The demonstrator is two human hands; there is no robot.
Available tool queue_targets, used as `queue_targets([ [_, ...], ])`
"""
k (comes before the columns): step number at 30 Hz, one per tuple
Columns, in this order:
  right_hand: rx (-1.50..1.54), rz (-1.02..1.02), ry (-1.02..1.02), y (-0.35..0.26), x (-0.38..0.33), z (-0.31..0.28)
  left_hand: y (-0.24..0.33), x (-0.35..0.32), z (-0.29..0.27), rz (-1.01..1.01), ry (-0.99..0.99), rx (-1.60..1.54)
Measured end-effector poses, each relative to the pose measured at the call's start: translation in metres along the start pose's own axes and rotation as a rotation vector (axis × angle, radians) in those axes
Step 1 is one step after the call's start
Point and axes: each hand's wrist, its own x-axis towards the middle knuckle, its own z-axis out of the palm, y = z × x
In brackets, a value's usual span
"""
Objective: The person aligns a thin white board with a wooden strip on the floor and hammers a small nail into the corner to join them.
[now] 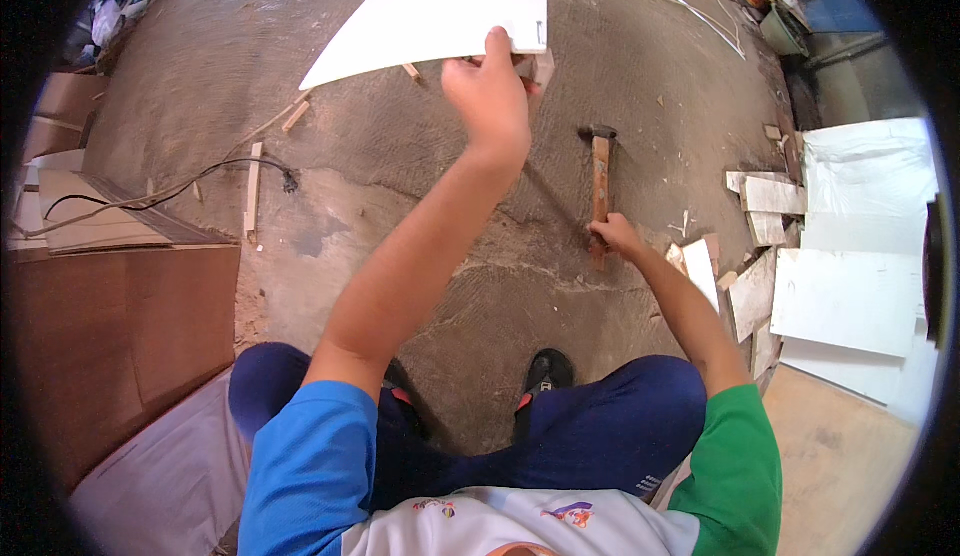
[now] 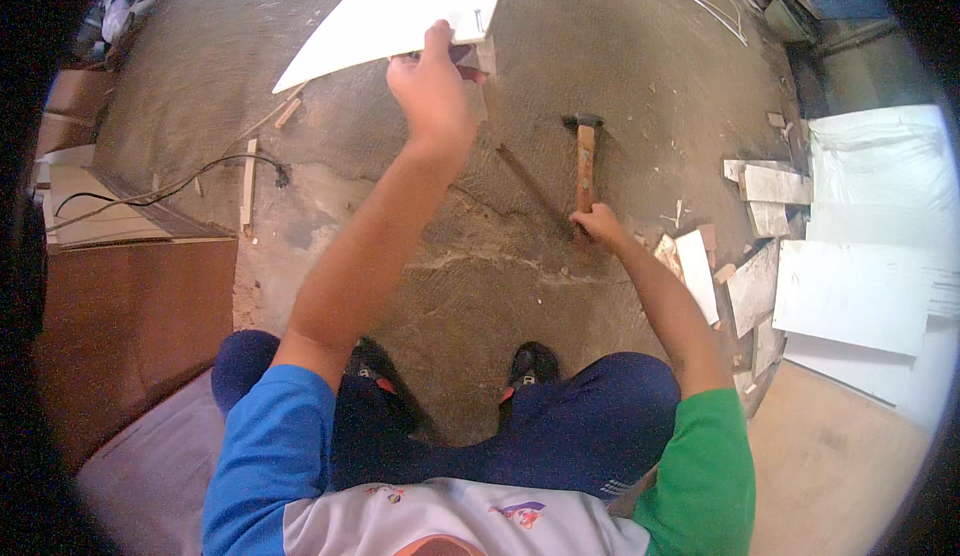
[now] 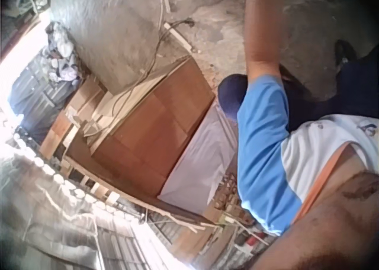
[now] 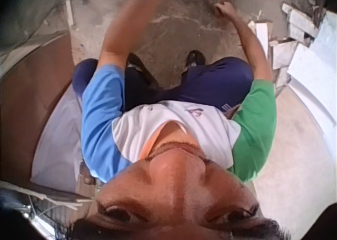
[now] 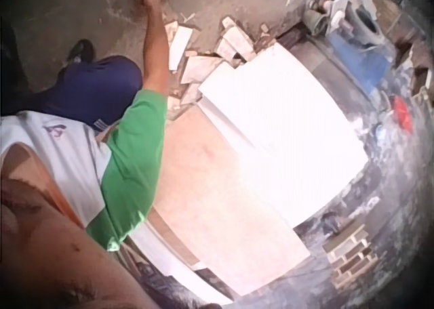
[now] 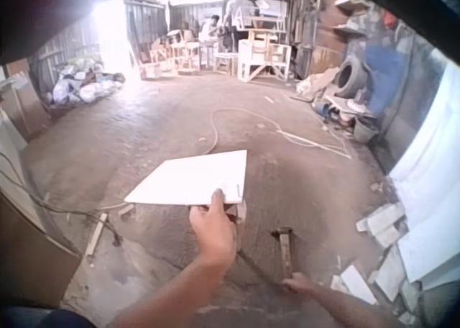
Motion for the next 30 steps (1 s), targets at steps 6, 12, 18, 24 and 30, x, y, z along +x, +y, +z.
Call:
queue_targets([
  [6, -0.231, -0.780, 0.589, -0.175, -0.051, -0.015, -0.005, 0.001, -0.007, 0.076, 0.030, -0.061],
  [12, 0.122, -1.197, 0.294, -0.306, -0.091, 0.011, 0.004, 0.010, -0.014, 0.047, -0.041, -0.213],
  [18, 0.354, -1.197, 0.502, -0.322, -0.086, 0.025, 0.020, 0.016, -0.026, -0.114, -0.019, -0.232],
  [24, 0.487, -1.014, 0.322, -0.338, -0.104, 0.026, 0.025, 0.010, -0.033, -0.185, -0.011, -0.218],
  [30, 0.458, -0.892, 0.173, -0.339, -0.098, 0.026, 0.022, 0.016, -0.044, -0.209, -0.060, -0.166],
])
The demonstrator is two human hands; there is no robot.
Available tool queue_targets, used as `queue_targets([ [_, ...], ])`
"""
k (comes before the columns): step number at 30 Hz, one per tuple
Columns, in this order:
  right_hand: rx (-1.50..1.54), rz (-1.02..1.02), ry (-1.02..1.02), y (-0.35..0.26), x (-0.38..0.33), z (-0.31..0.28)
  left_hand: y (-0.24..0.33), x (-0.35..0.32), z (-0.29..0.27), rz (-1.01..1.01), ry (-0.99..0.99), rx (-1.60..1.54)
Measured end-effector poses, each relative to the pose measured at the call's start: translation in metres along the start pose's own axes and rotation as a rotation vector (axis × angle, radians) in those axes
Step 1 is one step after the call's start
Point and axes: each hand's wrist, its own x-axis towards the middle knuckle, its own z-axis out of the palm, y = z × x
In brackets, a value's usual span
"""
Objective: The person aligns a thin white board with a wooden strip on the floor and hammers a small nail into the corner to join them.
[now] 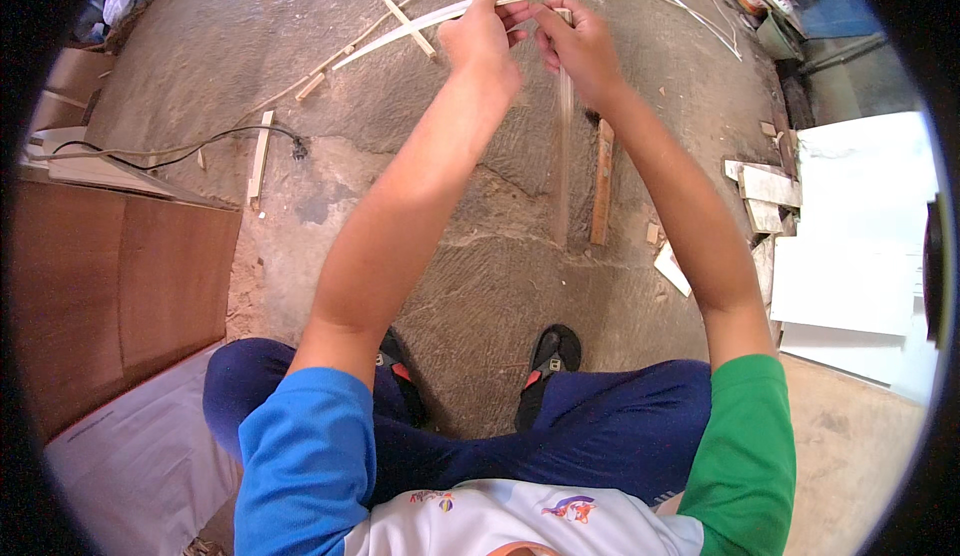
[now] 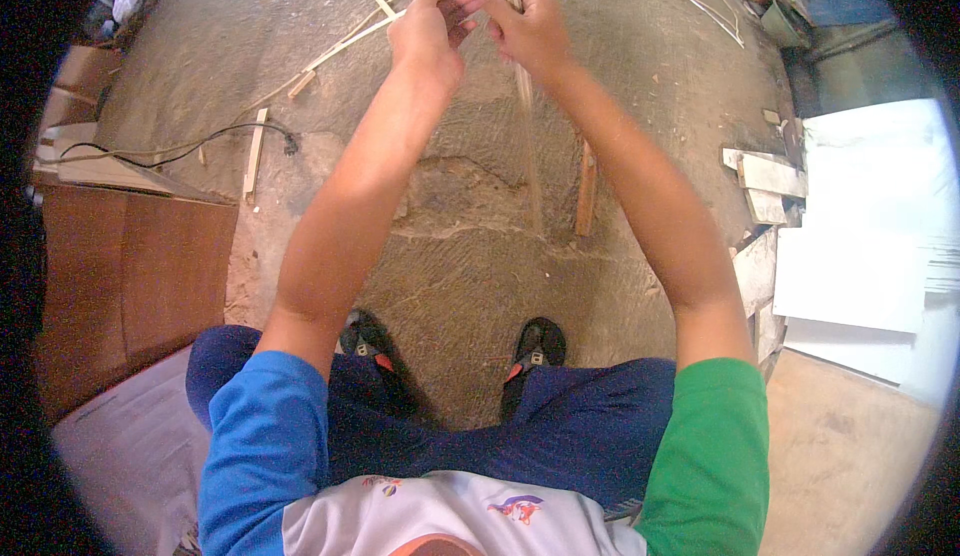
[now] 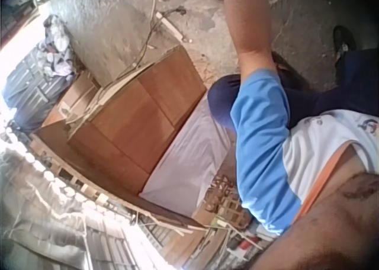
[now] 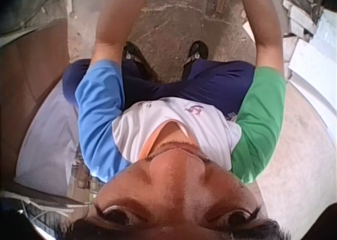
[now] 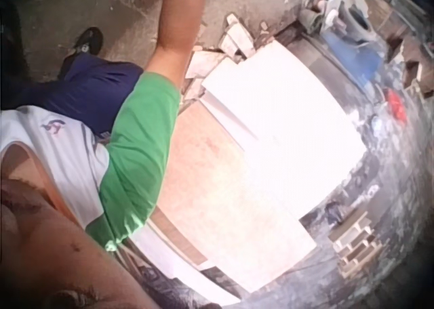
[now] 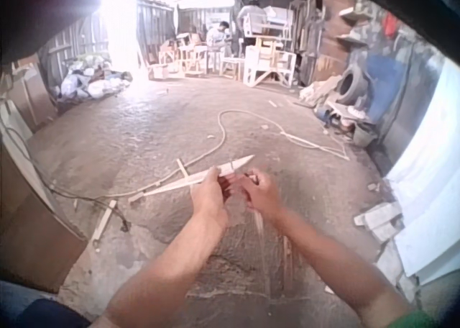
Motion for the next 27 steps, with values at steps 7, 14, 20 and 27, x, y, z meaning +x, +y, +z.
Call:
queue_targets([
  [7, -0.209, 0.271, -0.112, 0.068, 0.004, -0.024, -0.021, 0.008, -0.027, 0.009, -0.004, 0.101],
  [14, -0.328, 0.170, -0.129, 0.124, 0.001, -0.024, -0.034, 0.015, -0.049, -0.064, -0.012, 0.140],
  [20, -0.431, 0.098, -0.067, 0.139, 0.003, -0.034, -0.036, 0.016, -0.059, -0.105, 0.037, 0.168],
  [27, -0.435, -0.392, 0.125, 0.069, -0.007, -0.005, -0.046, 0.026, -0.069, -0.093, 0.050, 0.192],
])
